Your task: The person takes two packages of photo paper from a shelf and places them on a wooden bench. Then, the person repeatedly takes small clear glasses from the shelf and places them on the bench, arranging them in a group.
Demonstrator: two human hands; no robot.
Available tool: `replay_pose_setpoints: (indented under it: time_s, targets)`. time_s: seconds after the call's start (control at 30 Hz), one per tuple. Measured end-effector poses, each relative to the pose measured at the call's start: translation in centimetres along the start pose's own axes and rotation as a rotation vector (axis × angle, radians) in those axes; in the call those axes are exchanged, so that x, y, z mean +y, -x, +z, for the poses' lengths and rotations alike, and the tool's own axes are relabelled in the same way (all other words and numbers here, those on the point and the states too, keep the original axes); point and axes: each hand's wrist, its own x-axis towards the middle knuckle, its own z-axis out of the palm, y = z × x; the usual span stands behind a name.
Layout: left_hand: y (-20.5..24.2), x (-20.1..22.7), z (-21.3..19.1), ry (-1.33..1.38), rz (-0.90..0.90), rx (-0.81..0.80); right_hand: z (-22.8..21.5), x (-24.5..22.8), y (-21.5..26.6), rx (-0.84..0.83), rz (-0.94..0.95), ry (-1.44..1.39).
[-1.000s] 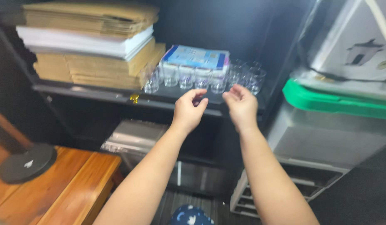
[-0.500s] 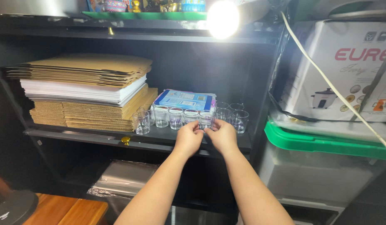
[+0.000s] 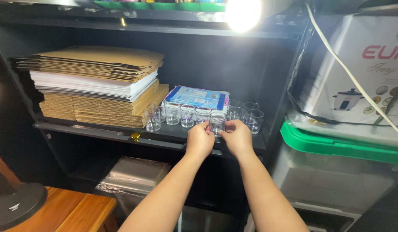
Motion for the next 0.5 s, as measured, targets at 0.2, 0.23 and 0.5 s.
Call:
replay_pose_setpoints:
  time_s: [0.2,0.23,0.5]
  targets:
    - [-0.2,-0.4,0.1,0.031,-0.066,0.015,-1.2,-1.6,2.1,-0.093,0.062,-0.252]
    - [0.2,0.1,-0.2,0.030,-0.067,0.015,-1.2,-1.7,2.2,-0.094,0.063,-0.253]
    - [1.3,0.9,-0.7,0.145,-0.057,0.013,-0.9,-1.1,2.2,-0.095,0.057,-0.303]
